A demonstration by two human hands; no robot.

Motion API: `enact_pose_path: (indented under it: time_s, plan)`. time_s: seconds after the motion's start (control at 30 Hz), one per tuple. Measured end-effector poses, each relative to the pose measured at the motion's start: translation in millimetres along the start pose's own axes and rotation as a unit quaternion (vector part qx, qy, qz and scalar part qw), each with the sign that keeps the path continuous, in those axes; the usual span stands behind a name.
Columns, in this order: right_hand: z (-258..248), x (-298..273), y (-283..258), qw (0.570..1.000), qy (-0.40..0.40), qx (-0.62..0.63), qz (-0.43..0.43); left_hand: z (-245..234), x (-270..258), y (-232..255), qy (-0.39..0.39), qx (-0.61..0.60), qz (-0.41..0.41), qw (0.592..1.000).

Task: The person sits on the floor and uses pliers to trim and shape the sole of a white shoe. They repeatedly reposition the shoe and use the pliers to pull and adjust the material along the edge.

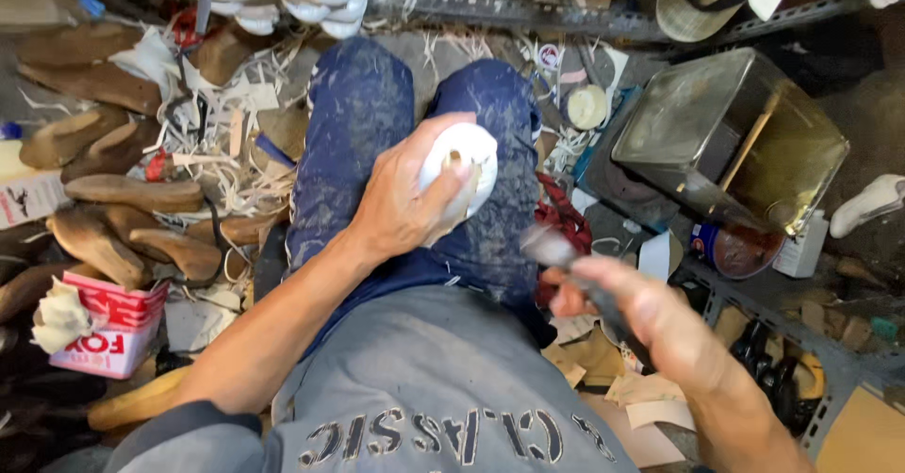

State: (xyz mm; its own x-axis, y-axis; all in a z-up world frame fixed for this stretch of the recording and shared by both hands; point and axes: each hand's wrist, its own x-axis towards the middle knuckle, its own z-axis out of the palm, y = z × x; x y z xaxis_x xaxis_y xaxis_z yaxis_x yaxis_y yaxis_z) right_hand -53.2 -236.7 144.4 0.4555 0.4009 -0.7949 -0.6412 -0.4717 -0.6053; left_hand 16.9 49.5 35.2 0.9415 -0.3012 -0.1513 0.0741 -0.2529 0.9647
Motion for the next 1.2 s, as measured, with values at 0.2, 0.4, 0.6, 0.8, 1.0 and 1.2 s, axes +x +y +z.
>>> enact_pose_path:
  time_s: [0.2,0.4,0.6,0.8,1.0,1.2]
  plan:
    - [33,26,36,0.916,0.041,0.389,0.088,1,2,-9,-0.031,-0.052,0.038,0.997]
    - [40,28,-10,0.989,0.083,-0.119,0.005,11,-7,-8,-0.089,0.022,0.076,0.993]
    - [20,35,-38,0.978,0.057,-0.184,-0.079,20,-14,-18,-0.043,0.006,0.137,0.99]
    - [-1,36,-38,0.991,-0.069,-0.033,-0.112,27,-20,-12,-0.011,-0.001,0.169,0.986]
    - [15,5,-59,0.99,-0.055,0.126,0.011,39,-30,-7,0.016,0.004,0.19,0.982]
    - [47,23,-47,0.988,0.128,-0.046,-0.072,30,-19,-8,0.014,-0.03,0.179,0.983]
